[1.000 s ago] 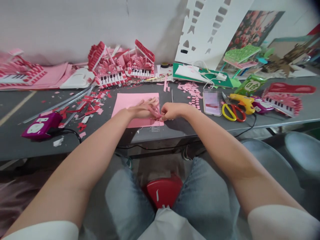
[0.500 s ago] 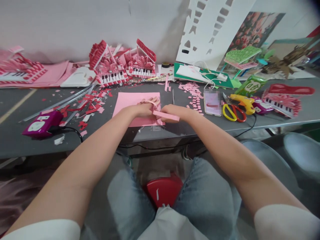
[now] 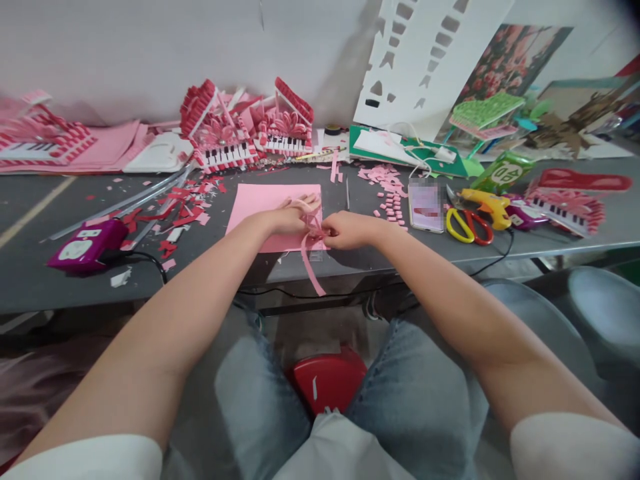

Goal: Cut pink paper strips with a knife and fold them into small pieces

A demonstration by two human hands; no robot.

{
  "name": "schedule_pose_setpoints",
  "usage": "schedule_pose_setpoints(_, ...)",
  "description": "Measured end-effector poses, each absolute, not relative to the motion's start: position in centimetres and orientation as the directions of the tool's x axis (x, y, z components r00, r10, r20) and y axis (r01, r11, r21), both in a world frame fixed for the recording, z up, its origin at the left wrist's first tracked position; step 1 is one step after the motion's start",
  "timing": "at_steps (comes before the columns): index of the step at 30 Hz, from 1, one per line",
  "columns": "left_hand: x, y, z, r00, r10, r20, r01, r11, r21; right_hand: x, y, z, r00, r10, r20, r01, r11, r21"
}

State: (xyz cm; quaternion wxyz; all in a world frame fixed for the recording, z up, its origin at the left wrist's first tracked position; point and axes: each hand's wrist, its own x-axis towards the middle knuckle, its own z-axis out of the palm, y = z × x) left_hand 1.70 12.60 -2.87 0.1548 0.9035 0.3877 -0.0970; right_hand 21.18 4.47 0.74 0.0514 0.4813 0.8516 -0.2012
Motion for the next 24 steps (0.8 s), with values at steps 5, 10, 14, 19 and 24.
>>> schedule_pose_setpoints(5,2.1,12.5,-2.7,0.665,0.669,-0.333,0.739,-0.652,0.167,21.5,4.4,0.0,-0.613,0.773,-0.167,0.759,0.515,-0.399)
schedule_pose_setpoints(10,2.2,12.6,-2.8,0.675,0.666,-0.319,0.734,-0.652,0.191,22.0,4.3,-0.9,-0.642,0.76,-0.099,0.71,0.541,-0.451)
schedule_pose_setpoints(14,2.1,12.6,-2.8,0.679,0.66,-0.321,0.731,-0.651,0.207,22.1,4.2,-0.8,-0.653,0.751,-0.099,0.706,0.556,-0.439)
schedule_pose_setpoints(19,1.9,12.6,-2.7,0.687,0.658,-0.307,0.726,-0.642,0.248,21.9,4.0,0.0,-0.579,0.787,-0.213,0.804,0.508,-0.31)
schedule_pose_setpoints(24,2.0,12.6,-2.5,0.66,0.671,-0.337,0.749,-0.623,0.226,21.5,4.0,-0.2,-0.614,0.764,-0.196,0.782,0.556,-0.283)
